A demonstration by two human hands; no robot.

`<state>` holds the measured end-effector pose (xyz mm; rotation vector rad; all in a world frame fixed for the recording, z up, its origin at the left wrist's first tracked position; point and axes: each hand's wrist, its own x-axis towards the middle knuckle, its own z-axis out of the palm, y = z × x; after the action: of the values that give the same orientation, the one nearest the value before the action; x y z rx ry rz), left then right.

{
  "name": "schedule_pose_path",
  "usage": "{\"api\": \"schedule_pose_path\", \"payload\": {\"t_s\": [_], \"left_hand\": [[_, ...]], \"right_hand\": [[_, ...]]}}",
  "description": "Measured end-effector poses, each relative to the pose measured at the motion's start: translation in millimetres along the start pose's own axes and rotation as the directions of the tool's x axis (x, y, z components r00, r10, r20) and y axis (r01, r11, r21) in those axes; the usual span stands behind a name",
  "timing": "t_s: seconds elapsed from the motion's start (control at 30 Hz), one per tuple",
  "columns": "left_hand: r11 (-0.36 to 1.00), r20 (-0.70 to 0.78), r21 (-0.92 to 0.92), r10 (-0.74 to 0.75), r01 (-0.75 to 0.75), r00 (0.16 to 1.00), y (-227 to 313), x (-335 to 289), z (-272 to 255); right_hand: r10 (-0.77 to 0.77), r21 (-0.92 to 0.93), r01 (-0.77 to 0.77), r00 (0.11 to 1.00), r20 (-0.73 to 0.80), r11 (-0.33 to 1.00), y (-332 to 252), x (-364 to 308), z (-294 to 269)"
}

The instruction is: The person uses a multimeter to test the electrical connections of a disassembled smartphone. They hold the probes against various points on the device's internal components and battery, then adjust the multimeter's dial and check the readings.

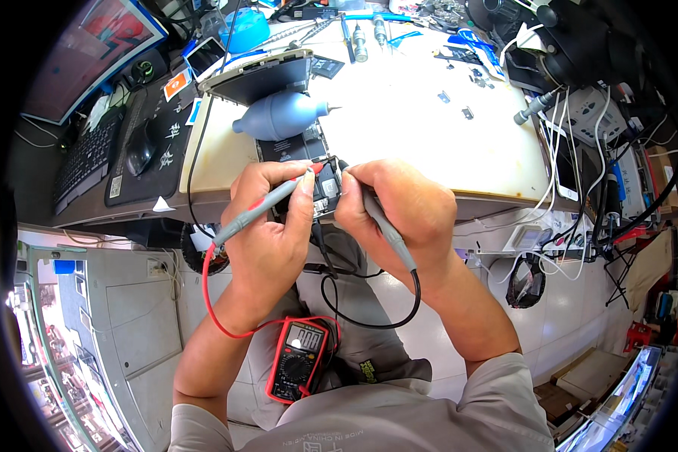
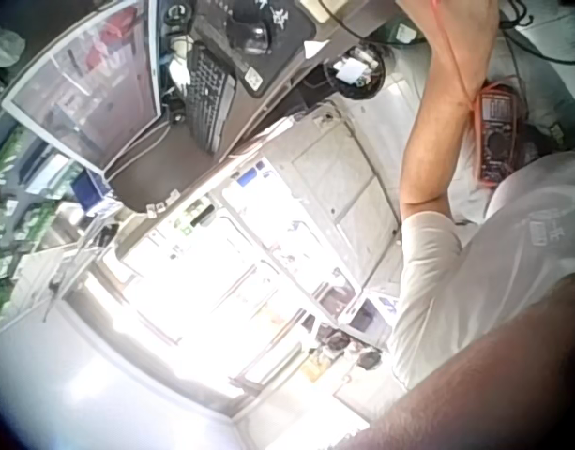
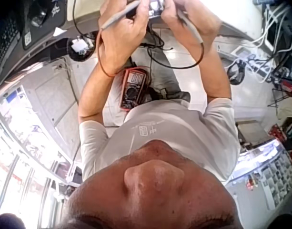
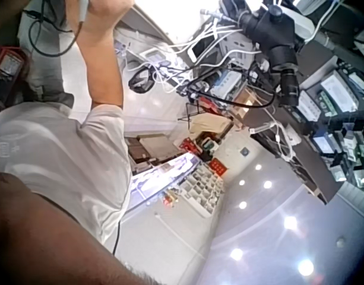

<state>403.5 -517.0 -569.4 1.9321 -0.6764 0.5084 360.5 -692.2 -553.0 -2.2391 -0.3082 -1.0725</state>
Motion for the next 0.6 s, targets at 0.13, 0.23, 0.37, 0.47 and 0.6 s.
{"api": "schedule_pose_path", "payload": {"t_s": [0.13,0.23,0.37,0.47,0.6], "left_hand": [[1.0,0.002,-0.018,-0.025,0.025,1.0,1.8,-0.8,0.2],[0.999,-0.006,0.004,-0.036,0.036,0.999,2.7,-1.3,0.3],[0.999,-0.001,0.01,-0.031,0.031,1.0,3.8,-0.4,-0.4],[0.999,0.005,0.02,-0.028,0.028,1.0,4.1,-0.3,-1.1],[1.0,-0.001,0.014,-0.025,0.025,1.0,3.9,-0.1,0.0]], "right_hand": [[0.001,-0.001,-0.001,1.0,0.0,1.0,-0.2,-0.5,0.1],[-0.007,0.004,0.007,1.0,-0.001,1.0,-0.3,-0.1,0.3],[-0.029,-0.01,0.029,1.0,-0.009,1.0,0.6,0.3,0.8],[-0.028,-0.004,0.028,1.0,-0.011,1.0,0.4,0.5,1.3],[-0.028,-0.009,0.028,1.0,-0.011,1.0,0.7,0.6,0.7]]}}
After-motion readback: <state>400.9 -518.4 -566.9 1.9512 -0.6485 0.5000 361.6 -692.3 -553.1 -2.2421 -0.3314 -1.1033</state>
